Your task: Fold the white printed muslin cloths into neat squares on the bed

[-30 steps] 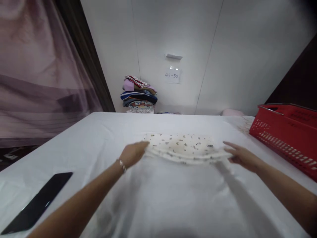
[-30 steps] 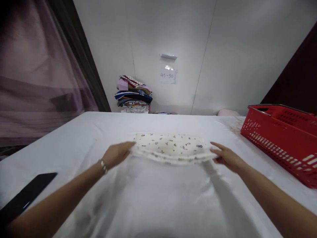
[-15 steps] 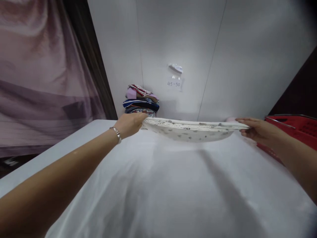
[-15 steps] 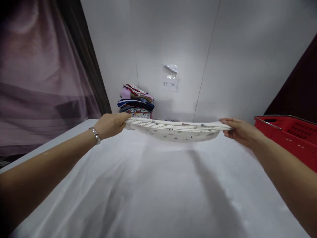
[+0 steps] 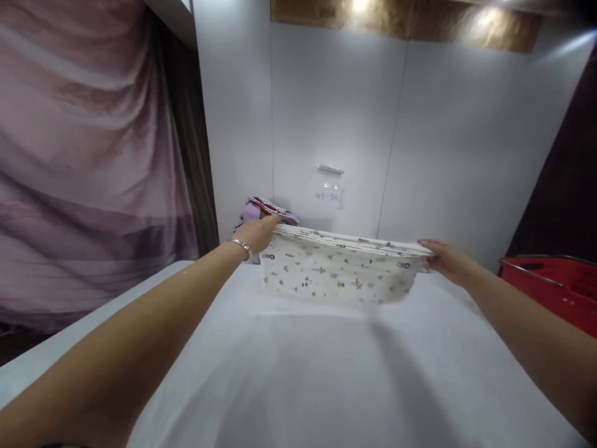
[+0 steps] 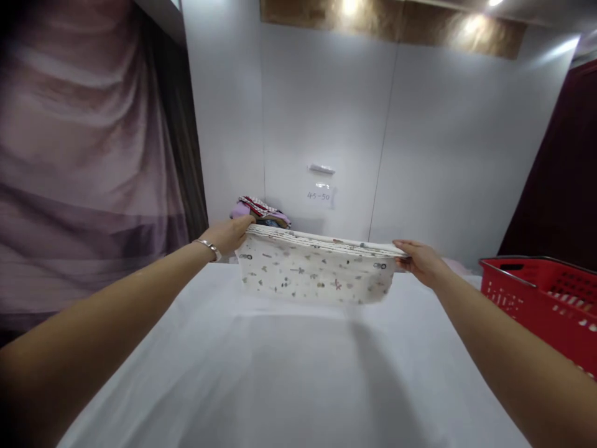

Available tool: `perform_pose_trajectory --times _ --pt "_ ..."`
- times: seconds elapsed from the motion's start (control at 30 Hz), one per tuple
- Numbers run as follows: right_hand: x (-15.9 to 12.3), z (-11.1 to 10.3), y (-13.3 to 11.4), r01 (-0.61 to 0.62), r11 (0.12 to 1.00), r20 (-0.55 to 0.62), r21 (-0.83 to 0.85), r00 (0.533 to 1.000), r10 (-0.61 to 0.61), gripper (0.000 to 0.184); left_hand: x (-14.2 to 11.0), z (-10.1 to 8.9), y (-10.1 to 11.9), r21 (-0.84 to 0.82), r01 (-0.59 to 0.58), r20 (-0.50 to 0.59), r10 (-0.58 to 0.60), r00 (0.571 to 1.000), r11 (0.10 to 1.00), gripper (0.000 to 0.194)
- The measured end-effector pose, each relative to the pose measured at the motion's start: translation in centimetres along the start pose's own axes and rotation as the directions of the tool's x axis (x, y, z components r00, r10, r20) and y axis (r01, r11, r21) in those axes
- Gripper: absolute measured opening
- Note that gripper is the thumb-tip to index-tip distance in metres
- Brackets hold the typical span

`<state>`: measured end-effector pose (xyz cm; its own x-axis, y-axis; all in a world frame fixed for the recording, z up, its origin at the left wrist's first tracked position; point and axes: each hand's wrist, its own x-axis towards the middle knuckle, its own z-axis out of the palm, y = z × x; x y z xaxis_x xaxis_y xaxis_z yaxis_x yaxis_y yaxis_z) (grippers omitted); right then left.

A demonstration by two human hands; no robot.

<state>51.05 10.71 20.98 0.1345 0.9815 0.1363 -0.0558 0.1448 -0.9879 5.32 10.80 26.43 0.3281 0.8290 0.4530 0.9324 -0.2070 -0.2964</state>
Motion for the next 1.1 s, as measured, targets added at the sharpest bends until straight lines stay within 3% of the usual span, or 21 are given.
perform_pose_trajectory --times 0.07,0.13,0.2,0.3,0.4,0.47,0.53,0.63,0.7,0.8,0.97,1.03,1.1 --pt "-0.7 -0.2 -0.8 0.037 0.999 -0.005 0.029 0.999 -0.037 0.014 -0.9 -1.2 -0.5 0.018 0.007 -0.032 -0.007 0.999 1.0 0.033" --pt "-2.0 -0.7 -0.5 0.018 1.0 0.018 -0.014 1.0 -0.018 0.02 -3.2 -0.8 -0.4 0.01 -0.038 -0.021 0.038 0.999 0.999 0.034" --pt "-4.0 -1.3 1.5 -0.037 0.997 0.036 -0.073 0.999 0.04 0.023 -6.7 1.5 0.6 -0.049 -0.112 0.03 0.113 0.993 0.993 0.036" --pt "-8.1 -2.1 7.0 -0.181 0.972 0.036 -0.15 0.981 0.188 0.025 -14.0 6.8 3.6 -0.202 -0.202 0.122 0.229 0.966 0.958 0.04" --pt "-13.4 -2.8 13.1 -0.402 0.888 0.007 -0.223 0.91 0.414 0.026 -21.5 11.3 7.1 -0.3 -0.27 0.188 0.334 0.924 0.915 0.04" --pt "-16.7 -3.3 15.7 -0.489 0.838 -0.015 -0.243 0.866 0.5 0.028 -25.2 12.6 8.7 -0.306 -0.297 0.175 0.36 0.916 0.904 0.039" --pt "-19.1 -3.7 16.7 -0.503 0.833 -0.041 -0.229 0.86 0.508 0.03 -27.5 12.6 9.2 -0.298 -0.298 0.114 0.344 0.932 0.907 0.039" --pt "-21.7 -4.2 16.3 -0.467 0.856 -0.079 -0.223 0.884 0.462 0.032 -29.7 11.6 9.2 -0.298 -0.266 0.026 0.286 0.958 0.917 0.039" --pt "-23.2 -4.4 15.8 -0.486 0.84 -0.091 -0.242 0.873 0.479 0.032 -31.0 11.0 9.4 -0.303 -0.268 0.003 0.282 0.959 0.914 0.04" --pt "-25.2 -4.6 15.7 -0.545 0.79 -0.106 -0.282 0.836 0.538 0.032 -33.3 10.5 10.2 -0.294 -0.302 0.018 0.321 0.947 0.907 0.04" --pt "-27.4 -5.5 16.5 -0.511 0.752 -0.105 -0.416 0.849 0.518 0.038 -35.9 9.5 11.7 -0.304 -0.271 0.055 0.301 0.952 0.913 0.038" --pt "-27.5 -6.5 17.2 -0.463 0.692 -0.087 -0.554 0.859 0.504 0.041 -36.3 9.0 11.9 -0.344 -0.233 0.1 0.282 0.954 0.91 0.04" --pt "-27.0 -7.8 18.0 -0.259 0.608 -0.023 -0.75 0.93 0.368 0.041 -36.5 8.2 11.8 -0.402 -0.171 0.179 0.26 0.949 0.899 0.043"
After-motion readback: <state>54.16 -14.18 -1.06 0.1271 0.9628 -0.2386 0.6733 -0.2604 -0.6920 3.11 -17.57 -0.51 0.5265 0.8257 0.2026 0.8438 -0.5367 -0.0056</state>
